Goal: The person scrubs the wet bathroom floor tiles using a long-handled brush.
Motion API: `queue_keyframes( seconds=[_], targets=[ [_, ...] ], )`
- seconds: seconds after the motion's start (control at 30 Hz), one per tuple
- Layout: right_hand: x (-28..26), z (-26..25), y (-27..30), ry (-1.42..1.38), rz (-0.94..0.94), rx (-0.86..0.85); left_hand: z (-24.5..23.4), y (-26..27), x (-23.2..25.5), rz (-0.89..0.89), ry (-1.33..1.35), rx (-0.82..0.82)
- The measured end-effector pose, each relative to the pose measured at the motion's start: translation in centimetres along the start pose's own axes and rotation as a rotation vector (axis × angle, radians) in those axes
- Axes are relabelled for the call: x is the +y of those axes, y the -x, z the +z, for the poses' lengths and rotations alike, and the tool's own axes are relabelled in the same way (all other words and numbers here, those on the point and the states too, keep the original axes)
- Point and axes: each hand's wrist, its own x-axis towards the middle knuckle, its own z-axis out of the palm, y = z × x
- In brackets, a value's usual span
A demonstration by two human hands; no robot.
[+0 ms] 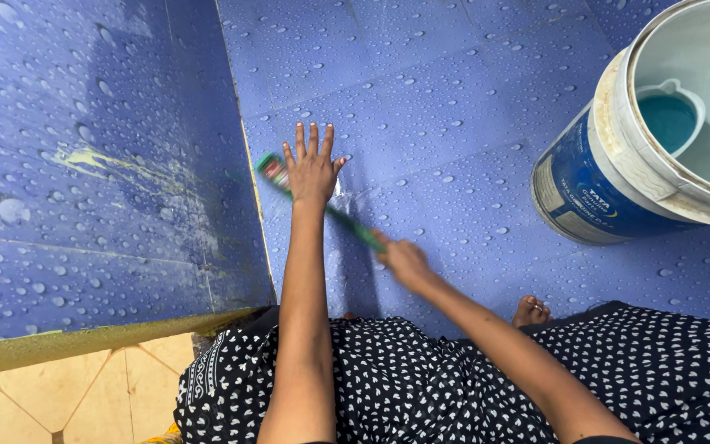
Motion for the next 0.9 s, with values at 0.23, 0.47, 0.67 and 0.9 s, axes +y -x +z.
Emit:
queue_keyframes(
  seconds=[0.23, 0.47, 0.67, 0.9],
  targets=[
    [17.0, -6.3, -2.9, -0.107, 0.293, 0.495, 0.1, 0.1, -0.3, -0.041, 0.013, -0.052],
    [24.8, -10.5, 1.6, 0.007, 0.503, 0.797, 0.5, 0.6, -1.4, -0.042, -0.014, -0.068],
    [20.4, -2.4, -0.2, -0.212, 0.487, 0.532, 0.4, 0.2, -0.9, -0.07, 0.004, -0.049],
    [3.4, 2.9, 4.1, -0.133, 0.087, 0.007, 0.5, -1.1, 1.6, -0.016, 0.053, -0.014]
  ],
)
